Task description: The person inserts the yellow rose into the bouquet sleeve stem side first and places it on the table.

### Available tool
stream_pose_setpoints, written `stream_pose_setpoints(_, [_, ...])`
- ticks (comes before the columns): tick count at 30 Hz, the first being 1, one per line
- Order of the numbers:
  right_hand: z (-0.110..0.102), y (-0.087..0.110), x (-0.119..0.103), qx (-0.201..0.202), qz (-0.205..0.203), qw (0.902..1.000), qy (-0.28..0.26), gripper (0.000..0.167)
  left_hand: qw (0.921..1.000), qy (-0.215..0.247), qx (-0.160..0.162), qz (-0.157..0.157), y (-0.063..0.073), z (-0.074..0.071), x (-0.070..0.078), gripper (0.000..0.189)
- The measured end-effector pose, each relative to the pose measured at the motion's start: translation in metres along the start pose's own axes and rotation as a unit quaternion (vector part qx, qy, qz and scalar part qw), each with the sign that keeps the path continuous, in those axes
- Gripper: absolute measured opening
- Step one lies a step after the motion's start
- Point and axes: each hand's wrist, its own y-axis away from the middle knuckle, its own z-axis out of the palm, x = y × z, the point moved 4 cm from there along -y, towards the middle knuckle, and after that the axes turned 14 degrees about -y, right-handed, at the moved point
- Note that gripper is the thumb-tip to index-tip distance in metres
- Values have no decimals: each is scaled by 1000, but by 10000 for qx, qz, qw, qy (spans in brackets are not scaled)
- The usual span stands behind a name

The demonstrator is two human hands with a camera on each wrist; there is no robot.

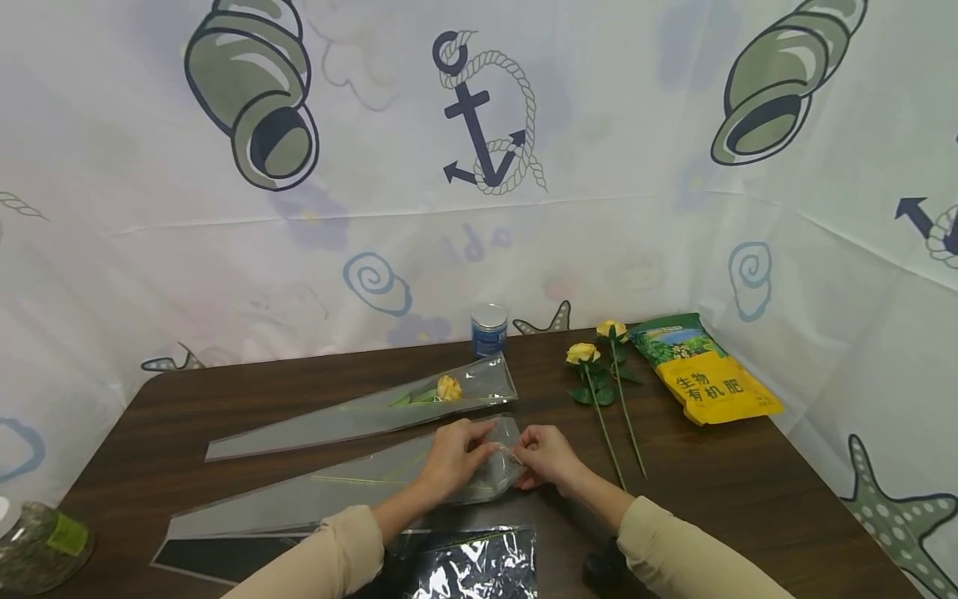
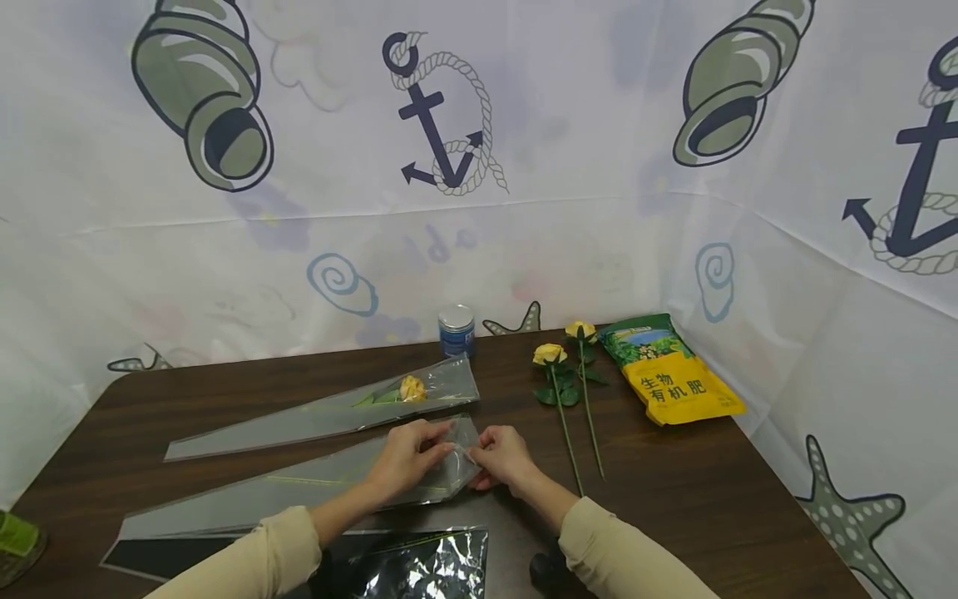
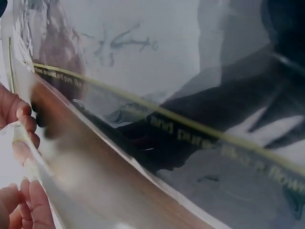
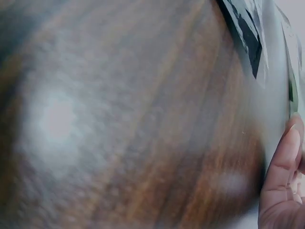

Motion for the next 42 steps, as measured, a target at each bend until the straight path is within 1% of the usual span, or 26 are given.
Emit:
stream_pose_setpoints(6, [-10,-4,-1,346,51,9993,118,6,9997,241,82,-12,-3,1,0,30])
stream_pose_setpoints(8, [-11,-5,-2,380,22,9992,75,7,9995,273,149,34,-3,0,-1,29])
stream_pose_setpoints(10, [-9,-6,-2,287,-26,9996,6,6,9993,296,205,-22,-2,-2,-4,29])
stream_pose_setpoints(12, [-4,-8,-3,76,-17,9998,-183,7,9992,249,296,-136,-2,-5,-8,29])
stream_pose_setpoints(14, [-3,-8,-3,-130,10,9992,-368,12,9988,211,366,-257,-2,-7,-11,30])
stream_pose_setpoints(15, [-4,-8,-4,-153,-1,9989,-453,16,9985,221,351,-346,-2,-7,-13,30])
stream_pose_setpoints(17, [-12,-7,-8,-23,-137,9981,-597,23,9985,206,337,-373,-4,-8,-14,30])
stream_pose_setpoints(19, [-29,-5,-15,403,-494,9964,-564,25,9988,230,296,-323,-6,-7,-14,30])
stream_pose_setpoints(21, [-53,-1,-23,1016,-933,9901,-257,22,9989,248,293,-263,-9,-6,-13,30])
stream_pose_setpoints(23, [-77,3,-29,1585,-1210,9795,290,17,9989,252,338,-210,-10,-5,-12,30])
stream_pose_setpoints(24, [-88,5,-31,1823,-1240,9736,587,15,9988,251,358,-198,-10,-5,-11,30])
stream_pose_setpoints(26, [-105,9,-31,2061,-1124,9649,1174,14,9988,238,372,-203,-11,-3,-10,30])
stream_pose_setpoints(27, [-112,11,-30,2072,-1018,9627,1408,15,9988,254,362,-212,-11,-2,-9,30])
stream_pose_setpoints(29, [-115,10,-27,1916,-863,9615,1770,16,9988,244,338,-244,-10,-2,-10,31])
stream_pose_setpoints(31, [-116,10,-24,1764,-739,9612,1985,18,9988,296,299,-270,-10,-1,-11,31])
stream_pose_setpoints(34, [-116,9,-22,1708,-651,9561,2292,17,9985,393,261,-293,-11,0,-10,32])
stream_pose_setpoints(38, [-113,7,-20,1690,-522,9488,2617,16,9975,535,185,-430,-11,1,-10,33])
stream_pose_setpoints(41, [-110,6,-19,1557,-476,9490,2702,13,9965,595,154,-559,-9,2,-11,33])
stream_pose_setpoints(42, [-109,6,-18,1536,-454,9509,2650,12,9963,605,154,-594,-9,2,-12,33])
